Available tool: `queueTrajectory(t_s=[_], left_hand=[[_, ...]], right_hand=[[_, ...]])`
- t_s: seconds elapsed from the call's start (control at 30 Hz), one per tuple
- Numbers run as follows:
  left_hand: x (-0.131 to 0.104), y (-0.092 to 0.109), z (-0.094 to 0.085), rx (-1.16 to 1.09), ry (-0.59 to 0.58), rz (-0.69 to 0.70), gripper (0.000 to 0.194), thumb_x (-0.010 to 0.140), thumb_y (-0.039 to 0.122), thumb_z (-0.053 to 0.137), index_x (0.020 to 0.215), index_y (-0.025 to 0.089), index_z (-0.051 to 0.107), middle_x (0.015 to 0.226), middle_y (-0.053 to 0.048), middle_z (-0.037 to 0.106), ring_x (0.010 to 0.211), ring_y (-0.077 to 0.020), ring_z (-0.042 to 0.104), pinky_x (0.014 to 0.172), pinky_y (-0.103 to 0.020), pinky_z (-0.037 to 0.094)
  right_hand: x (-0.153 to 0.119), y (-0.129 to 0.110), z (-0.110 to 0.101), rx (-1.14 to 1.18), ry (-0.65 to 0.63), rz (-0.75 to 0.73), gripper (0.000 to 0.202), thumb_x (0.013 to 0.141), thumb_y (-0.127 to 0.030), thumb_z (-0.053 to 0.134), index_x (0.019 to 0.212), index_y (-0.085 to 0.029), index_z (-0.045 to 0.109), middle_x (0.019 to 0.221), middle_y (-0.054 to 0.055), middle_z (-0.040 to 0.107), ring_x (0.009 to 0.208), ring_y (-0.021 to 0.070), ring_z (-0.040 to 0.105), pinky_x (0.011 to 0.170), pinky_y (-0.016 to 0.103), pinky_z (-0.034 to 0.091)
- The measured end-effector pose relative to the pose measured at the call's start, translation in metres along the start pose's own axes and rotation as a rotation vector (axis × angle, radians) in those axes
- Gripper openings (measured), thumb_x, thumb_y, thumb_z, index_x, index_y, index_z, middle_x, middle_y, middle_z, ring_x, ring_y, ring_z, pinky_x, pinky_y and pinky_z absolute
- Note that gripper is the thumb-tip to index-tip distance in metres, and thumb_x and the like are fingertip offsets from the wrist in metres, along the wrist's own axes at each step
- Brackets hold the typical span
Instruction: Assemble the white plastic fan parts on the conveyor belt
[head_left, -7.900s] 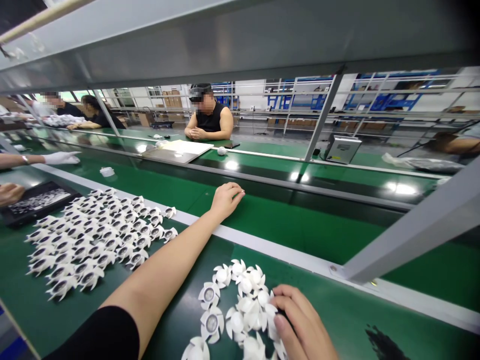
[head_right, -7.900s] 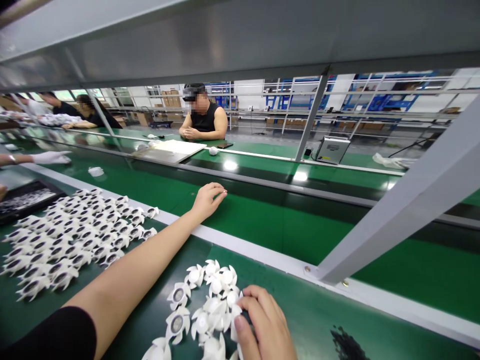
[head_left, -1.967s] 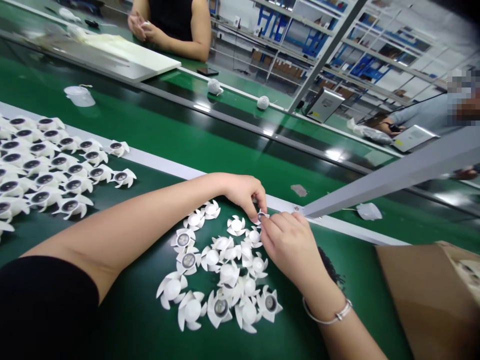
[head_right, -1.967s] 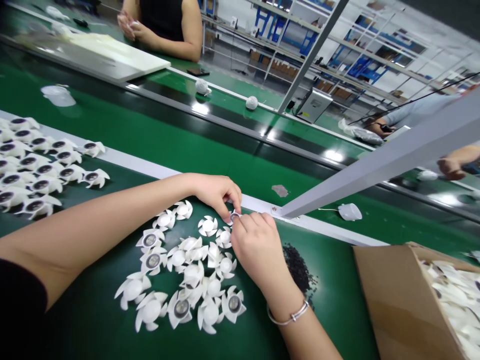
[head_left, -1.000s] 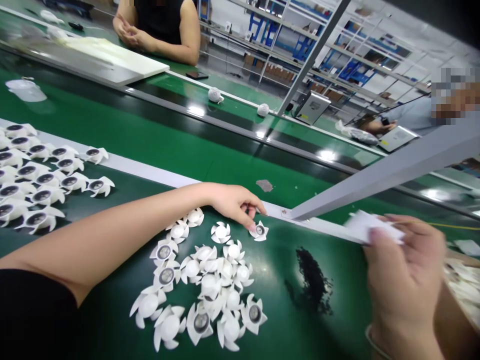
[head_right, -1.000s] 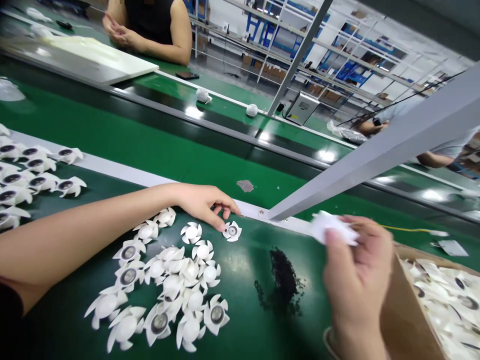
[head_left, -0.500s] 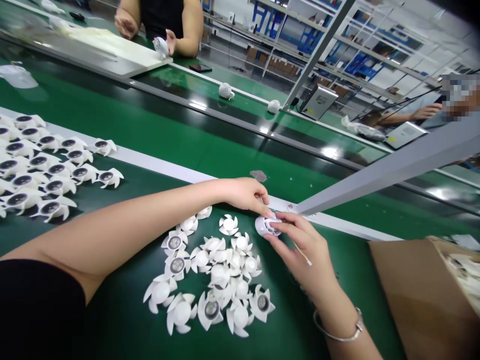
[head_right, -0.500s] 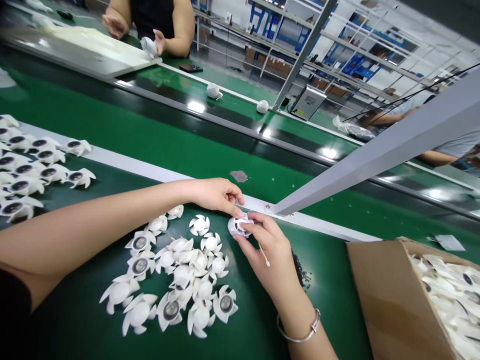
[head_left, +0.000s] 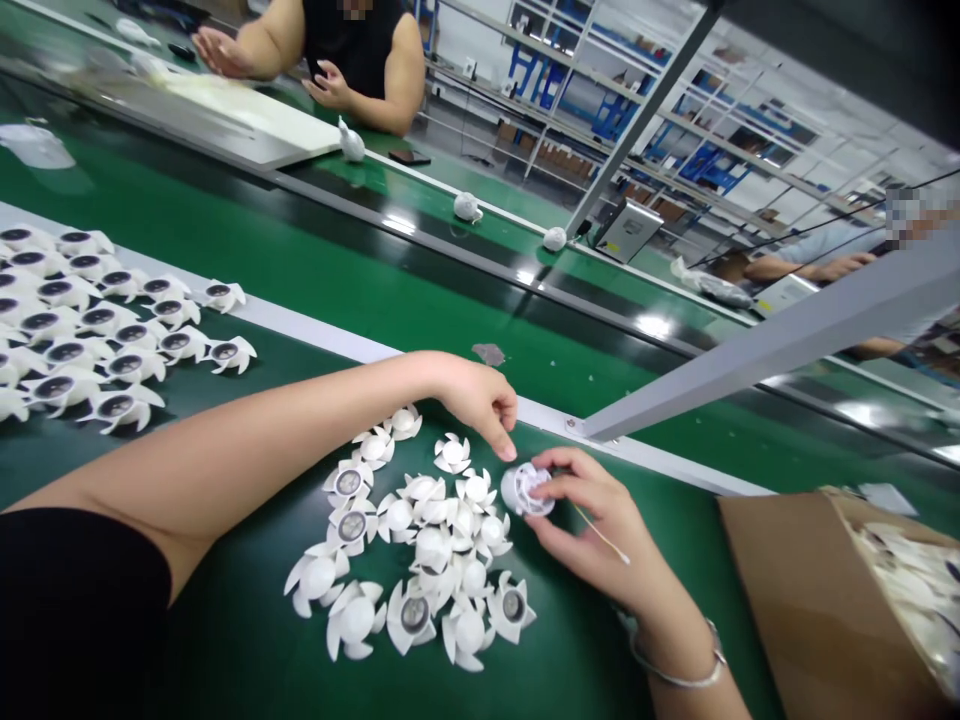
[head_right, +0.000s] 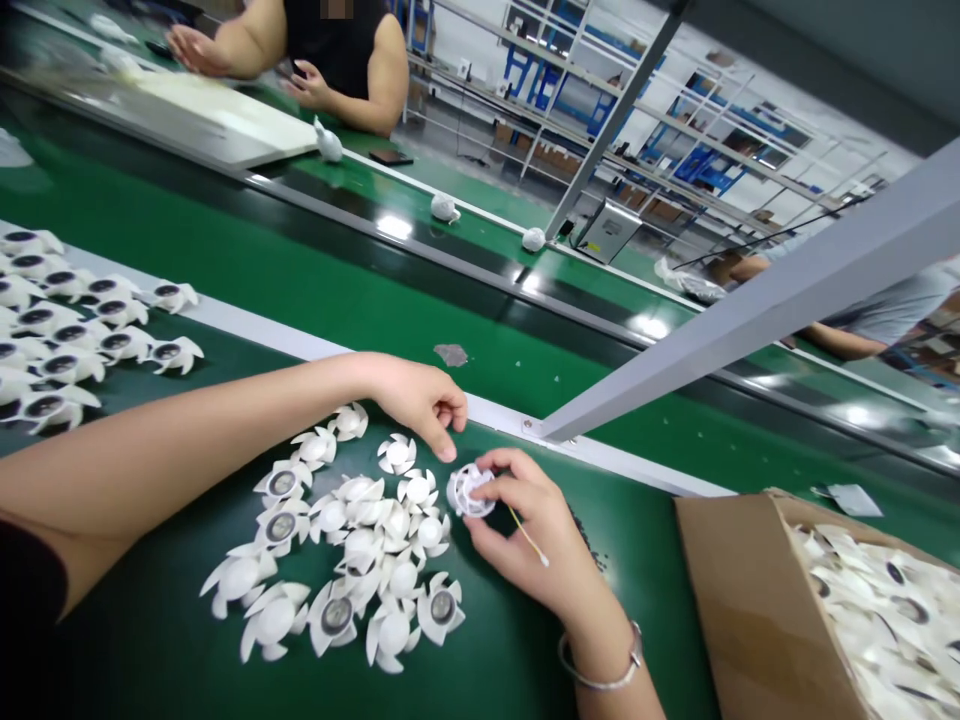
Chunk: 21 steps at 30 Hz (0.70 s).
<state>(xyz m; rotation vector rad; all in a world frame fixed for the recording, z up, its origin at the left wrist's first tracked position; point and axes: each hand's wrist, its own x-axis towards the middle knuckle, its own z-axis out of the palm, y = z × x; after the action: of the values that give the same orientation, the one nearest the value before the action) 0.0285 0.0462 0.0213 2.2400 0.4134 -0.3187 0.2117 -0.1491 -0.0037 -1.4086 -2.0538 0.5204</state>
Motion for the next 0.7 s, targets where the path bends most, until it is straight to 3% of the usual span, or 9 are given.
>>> queueTrajectory(t_s=[0.07, 0.13, 0.23, 0.27, 0.33, 0.47, 0.57, 0.7], left_hand=[[-0.009, -0.004, -0.012, 0.038, -0.154, -0.018, 0.056, 0.062, 0.059, 0.077, 0.102, 0.022, 0.069, 0.094, -0.001, 0.071, 0.082, -0.0181, 0.062, 0.070, -0.027, 0.045], [-0.017, -0.004, -0.020, 0.073, -0.246, -0.050, 0.058, 0.056, 0.056, 0.081, 0.102, 0.023, 0.069, 0.096, -0.001, 0.070, 0.083, -0.0185, 0.061, 0.071, -0.027, 0.045], [-0.022, 0.003, -0.022, 0.132, -0.254, -0.096, 0.065, 0.049, 0.051, 0.085, 0.106, 0.025, 0.067, 0.097, 0.000, 0.067, 0.083, -0.0180, 0.060, 0.067, -0.026, 0.043], [-0.022, 0.007, -0.020, 0.157, -0.238, -0.111, 0.065, 0.049, 0.048, 0.085, 0.107, 0.025, 0.067, 0.096, 0.001, 0.067, 0.081, -0.0175, 0.060, 0.065, -0.026, 0.042], [-0.021, 0.012, -0.015, 0.206, -0.203, -0.132, 0.060, 0.050, 0.042, 0.084, 0.106, 0.027, 0.067, 0.094, 0.001, 0.066, 0.076, -0.0169, 0.059, 0.061, -0.026, 0.039], [-0.018, 0.013, -0.007, 0.207, -0.187, -0.100, 0.043, 0.057, 0.036, 0.080, 0.098, 0.028, 0.071, 0.093, 0.002, 0.069, 0.076, -0.0181, 0.060, 0.059, -0.027, 0.038], [-0.016, 0.011, -0.007, 0.171, -0.207, -0.067, 0.036, 0.061, 0.033, 0.078, 0.095, 0.027, 0.072, 0.094, 0.002, 0.070, 0.080, -0.0173, 0.061, 0.061, -0.025, 0.039], [-0.015, 0.013, -0.007, 0.202, -0.148, 0.037, 0.031, 0.067, 0.029, 0.073, 0.097, 0.024, 0.070, 0.097, 0.002, 0.069, 0.083, -0.0158, 0.061, 0.063, -0.023, 0.040]], right_hand=[[-0.003, 0.004, -0.001, -0.003, -0.042, -0.013, 0.013, 0.084, -0.019, 0.068, 0.095, -0.025, 0.070, 0.117, 0.008, 0.059, 0.104, 0.0219, 0.063, 0.086, 0.037, 0.055], [-0.004, 0.012, 0.002, -0.116, 0.095, 0.020, 0.028, 0.087, -0.022, 0.066, 0.115, -0.025, 0.066, 0.128, 0.011, 0.055, 0.117, 0.0264, 0.057, 0.096, 0.045, 0.052], [-0.004, 0.027, 0.004, -0.289, 0.387, 0.127, 0.065, 0.087, -0.029, 0.067, 0.146, -0.021, 0.041, 0.138, 0.018, 0.047, 0.123, 0.0310, 0.052, 0.098, 0.053, 0.050], [-0.005, 0.030, 0.002, -0.303, 0.439, 0.159, 0.069, 0.086, -0.031, 0.068, 0.147, -0.020, 0.038, 0.136, 0.019, 0.048, 0.119, 0.0303, 0.055, 0.095, 0.052, 0.052], [-0.008, 0.032, -0.005, -0.312, 0.475, 0.178, 0.057, 0.086, -0.032, 0.069, 0.137, -0.021, 0.049, 0.128, 0.015, 0.054, 0.108, 0.0271, 0.060, 0.089, 0.046, 0.055], [-0.017, 0.033, -0.022, -0.361, 0.430, 0.150, 0.016, 0.089, -0.031, 0.066, 0.102, -0.023, 0.068, 0.105, 0.006, 0.064, 0.091, 0.0209, 0.062, 0.079, 0.036, 0.054], [-0.022, 0.036, -0.031, -0.311, 0.353, 0.174, 0.009, 0.089, -0.028, 0.064, 0.093, -0.023, 0.069, 0.090, 0.002, 0.064, 0.073, 0.0153, 0.057, 0.065, 0.029, 0.049], [-0.028, 0.036, -0.043, -0.219, 0.093, 0.281, 0.010, 0.089, -0.025, 0.059, 0.084, -0.022, 0.068, 0.081, 0.001, 0.060, 0.066, 0.0136, 0.053, 0.059, 0.027, 0.044]])
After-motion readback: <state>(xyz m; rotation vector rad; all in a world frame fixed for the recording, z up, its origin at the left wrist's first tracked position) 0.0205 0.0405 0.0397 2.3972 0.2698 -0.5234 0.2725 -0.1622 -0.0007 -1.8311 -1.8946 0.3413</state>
